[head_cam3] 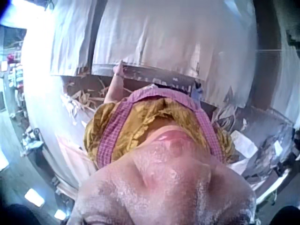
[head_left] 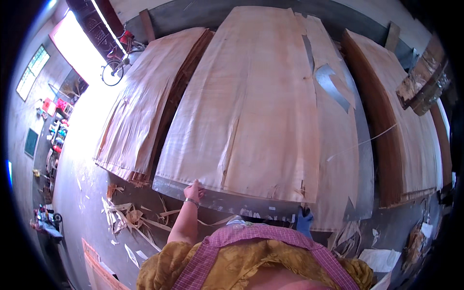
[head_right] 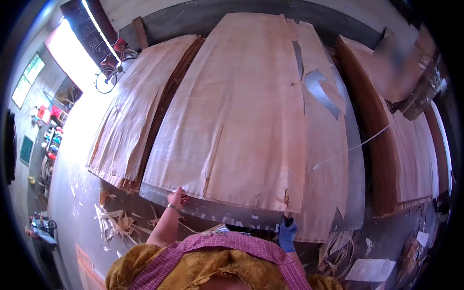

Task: The person cuts a large sheet of wood veneer using a hand knife, peeling back the cut section and trimming edges while it sits on a large stack of similar sheets.

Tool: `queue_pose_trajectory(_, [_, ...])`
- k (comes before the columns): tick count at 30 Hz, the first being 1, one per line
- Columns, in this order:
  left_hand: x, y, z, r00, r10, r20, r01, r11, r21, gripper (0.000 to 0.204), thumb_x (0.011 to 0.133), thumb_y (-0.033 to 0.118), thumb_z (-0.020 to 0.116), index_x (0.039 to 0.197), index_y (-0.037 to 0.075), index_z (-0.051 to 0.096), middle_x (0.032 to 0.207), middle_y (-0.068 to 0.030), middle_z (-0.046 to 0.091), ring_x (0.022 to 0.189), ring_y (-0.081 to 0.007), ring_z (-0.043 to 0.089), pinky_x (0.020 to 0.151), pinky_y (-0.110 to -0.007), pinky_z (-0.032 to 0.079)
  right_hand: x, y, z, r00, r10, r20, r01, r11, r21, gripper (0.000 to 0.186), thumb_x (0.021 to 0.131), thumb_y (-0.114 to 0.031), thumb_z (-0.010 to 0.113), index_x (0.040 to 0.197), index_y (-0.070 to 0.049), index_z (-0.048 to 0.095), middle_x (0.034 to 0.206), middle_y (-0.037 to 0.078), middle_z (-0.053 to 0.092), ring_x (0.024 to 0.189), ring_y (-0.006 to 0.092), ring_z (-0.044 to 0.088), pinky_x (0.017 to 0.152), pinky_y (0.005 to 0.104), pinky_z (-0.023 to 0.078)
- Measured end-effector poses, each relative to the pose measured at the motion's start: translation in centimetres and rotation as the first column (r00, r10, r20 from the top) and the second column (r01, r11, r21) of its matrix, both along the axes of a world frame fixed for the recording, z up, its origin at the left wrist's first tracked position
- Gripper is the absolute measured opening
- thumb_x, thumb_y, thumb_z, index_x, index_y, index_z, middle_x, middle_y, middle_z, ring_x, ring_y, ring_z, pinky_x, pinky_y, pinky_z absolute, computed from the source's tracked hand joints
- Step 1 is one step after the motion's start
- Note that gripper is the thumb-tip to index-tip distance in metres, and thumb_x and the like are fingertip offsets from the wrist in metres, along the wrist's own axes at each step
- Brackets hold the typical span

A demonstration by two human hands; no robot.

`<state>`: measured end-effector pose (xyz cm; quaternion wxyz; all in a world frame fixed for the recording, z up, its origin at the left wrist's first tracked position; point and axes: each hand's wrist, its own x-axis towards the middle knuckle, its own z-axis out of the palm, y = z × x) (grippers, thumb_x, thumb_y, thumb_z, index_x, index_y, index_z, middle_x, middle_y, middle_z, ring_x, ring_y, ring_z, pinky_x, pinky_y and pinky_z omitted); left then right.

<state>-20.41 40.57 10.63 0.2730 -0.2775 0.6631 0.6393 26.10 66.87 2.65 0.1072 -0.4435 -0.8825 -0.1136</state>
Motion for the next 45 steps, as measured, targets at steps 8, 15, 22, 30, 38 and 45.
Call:
queue_pose_trajectory(8, [-0.2, -0.4, -0.4, 0.999, -0.023, -0.024, 0.022, 1.000, -0.022, 0.030, 0.087, 0.028, 0.066, 0.092, 0.000, 0.055, 0.076, -0.0129, 0.064, 0.054, -0.0252, 0.065, 0.036, -0.027, 0.040, -9.0, 2.6, 5.0, 0.619, -0.452, -0.642, -0.150, 0.734, -0.662, 0.025, 0.084, -0.025, 0.069, 0.074, -0.006, 0.057, 0.057, 0.002, 0.053, 0.043, 0.0127, 0.047, 0.041, 0.0302, 0.036])
queue_pose_trajectory(15, [0.0, -0.9, -0.6, 0.999, 0.014, -0.043, -0.016, 0.998, -0.059, 0.028, 0.088, 0.028, 0.065, 0.092, 0.001, 0.057, 0.074, -0.0106, 0.064, 0.053, -0.0242, 0.064, 0.036, -0.026, 0.039, -8.3, 3.7, 14.6, 0.350, -0.863, -0.365, -0.385, 0.223, -0.896, 0.016, 0.086, -0.026, 0.067, 0.078, -0.012, 0.062, 0.050, -0.002, 0.049, 0.036, 0.0094, 0.044, 0.035, 0.0244, 0.031])
queue_pose_trajectory(22, [0.0, -0.2, -0.4, 0.999, 0.009, -0.049, -0.013, 0.998, -0.069, 0.027, 0.088, 0.027, 0.065, 0.091, 0.001, 0.057, 0.073, -0.0112, 0.064, 0.052, -0.0232, 0.063, 0.036, -0.026, 0.038, 0.5, 7.1, 15.5, 0.300, -0.897, -0.325, -0.287, 0.240, -0.927, 0.020, 0.085, -0.029, 0.068, 0.074, -0.013, 0.062, 0.052, 0.000, 0.051, 0.036, 0.0102, 0.043, 0.034, 0.0257, 0.033])
queue_pose_trajectory(30, [-0.1, 0.0, -0.4, 0.999, 0.004, -0.052, -0.010, 0.994, -0.110, 0.025, 0.088, 0.025, 0.065, 0.087, 0.002, 0.058, 0.071, -0.0106, 0.063, 0.051, -0.0226, 0.062, 0.035, -0.027, 0.038, 13.0, 8.9, 9.2, 0.538, -0.739, -0.406, 0.273, 0.608, -0.746, 0.033, 0.084, -0.034, 0.068, 0.074, -0.004, 0.059, 0.061, 0.008, 0.060, 0.048, 0.0198, 0.054, 0.047, 0.0334, 0.043])
queue_pose_trajectory(38, [-0.5, -1.2, -1.2, 0.998, 0.019, -0.053, -0.024, 0.995, -0.094, 0.032, 0.087, 0.035, 0.066, 0.085, 0.004, 0.057, 0.072, -0.0094, 0.064, 0.054, -0.0220, 0.064, 0.037, -0.027, 0.041, 21.0, 10.3, 7.0, 0.671, -0.653, -0.351, 0.483, 0.744, -0.461, 0.046, 0.082, -0.037, 0.070, 0.092, 0.008, 0.063, 0.088, 0.025, 0.066, 0.078, 0.0377, 0.065, 0.067, 0.0424, 0.048])
queue_pose_trajectory(45, [0.2, -0.6, -0.7, 0.997, 0.054, -0.050, -0.056, 0.998, -0.041, 0.041, 0.084, 0.042, 0.069, 0.091, 0.005, 0.054, 0.076, -0.0115, 0.065, 0.060, -0.0228, 0.066, 0.039, -0.028, 0.044, 21.7, 10.8, 9.1, 0.679, -0.672, -0.296, 0.504, 0.719, -0.479, 0.043, 0.084, -0.035, 0.069, 0.085, 0.008, 0.062, 0.084, 0.027, 0.064, 0.078, 0.0390, 0.065, 0.066, 0.0446, 0.048])
